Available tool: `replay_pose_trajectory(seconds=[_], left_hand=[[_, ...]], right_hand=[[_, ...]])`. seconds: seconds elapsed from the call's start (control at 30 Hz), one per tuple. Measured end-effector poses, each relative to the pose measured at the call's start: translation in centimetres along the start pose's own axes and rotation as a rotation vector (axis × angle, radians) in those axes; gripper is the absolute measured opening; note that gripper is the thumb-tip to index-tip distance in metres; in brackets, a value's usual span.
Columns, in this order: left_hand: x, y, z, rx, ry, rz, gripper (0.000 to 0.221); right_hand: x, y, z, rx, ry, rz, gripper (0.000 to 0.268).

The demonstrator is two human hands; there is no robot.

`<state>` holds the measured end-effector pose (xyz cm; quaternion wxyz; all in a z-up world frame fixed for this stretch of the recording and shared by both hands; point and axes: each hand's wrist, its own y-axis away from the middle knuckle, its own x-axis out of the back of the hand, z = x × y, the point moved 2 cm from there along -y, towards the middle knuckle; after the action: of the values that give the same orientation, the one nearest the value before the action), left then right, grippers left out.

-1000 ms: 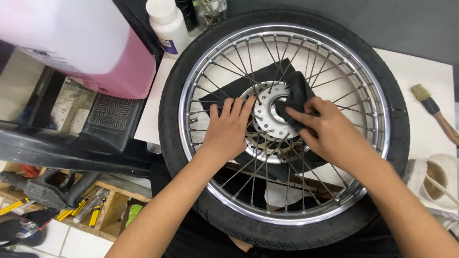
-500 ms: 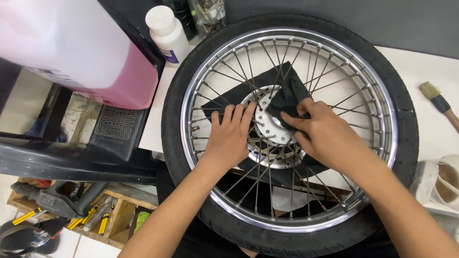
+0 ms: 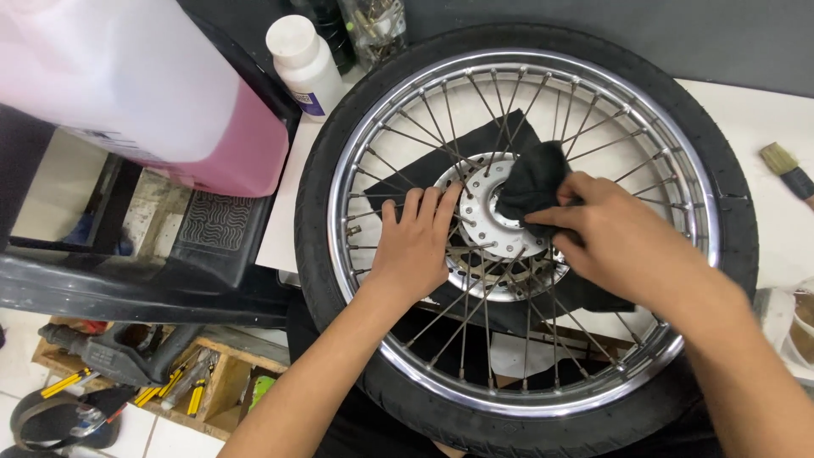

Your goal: The person cleans the hub of a motorcycle wheel using a black cloth and a small brush. They wipe the central hub area, then use the brush to clean the crevices, and finally wipe the hub again with the cloth.

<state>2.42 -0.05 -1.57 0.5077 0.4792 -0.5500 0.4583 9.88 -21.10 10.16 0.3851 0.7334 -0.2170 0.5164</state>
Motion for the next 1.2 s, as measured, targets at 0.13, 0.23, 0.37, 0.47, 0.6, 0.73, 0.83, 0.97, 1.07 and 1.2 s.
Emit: replay_pose_trajectory(seconds=[0.13, 0.23, 0.37, 0.47, 0.6, 0.73, 0.83, 0.97, 1.07, 1.2], left_hand=[[1.4, 0.1, 0.0, -0.008, 0.013, -0.012, 0.104], [3.4, 0.3, 0.2, -0.018, 0.264, -0.112, 0.093], [3.3, 0.3, 0.1, -0.017, 0.268, -0.118, 0.094], [3.3, 0.1, 0.1, -0.012, 0.269, -0.114, 0.094], [0.4, 0.1, 0.0, 0.001, 0.049, 0.024, 0.103], [0.4, -0.2, 0.0, 0.006, 0.017, -0.006, 0.107], [0.1, 0.0, 0.1, 0.001, 0.003, -0.001, 0.106], [0.2, 0.1, 0.1, 0.007, 0.007, -0.016, 0.106], [2.6, 0.2, 0.3, -0.002, 0.132, -0.066, 0.099], [3.2, 0.4, 0.3, -0.007, 0.274, -0.092, 0.093]], right_hand=[[-0.9, -2.2, -0.4, 0.163, 0.094, 0.116, 0.031], [-0.4, -3.0, 0.2, 0.104, 0.207, 0.106, 0.028], [-0.7, -2.8, 0.7, 0.154, -0.016, 0.108, 0.026], [-2.5, -2.0, 0.7, 0.193, -0.158, 0.224, 0.027], [-1.6, 0.3, 1.4, 0.167, -0.092, 0.159, 0.038], [-2.1, -0.9, 1.0, 0.227, -0.057, 0.219, 0.035], [-3.2, -1.1, 0.3, 0.361, -0.147, 0.314, 0.041], [-2.4, -0.9, 0.2, 0.195, -0.408, 0.346, 0.041], [-3.9, -1.8, 1.0, 0.130, -0.392, 0.565, 0.035], [-2.8, -1.4, 3.2, 0.146, -0.315, 0.992, 0.007]])
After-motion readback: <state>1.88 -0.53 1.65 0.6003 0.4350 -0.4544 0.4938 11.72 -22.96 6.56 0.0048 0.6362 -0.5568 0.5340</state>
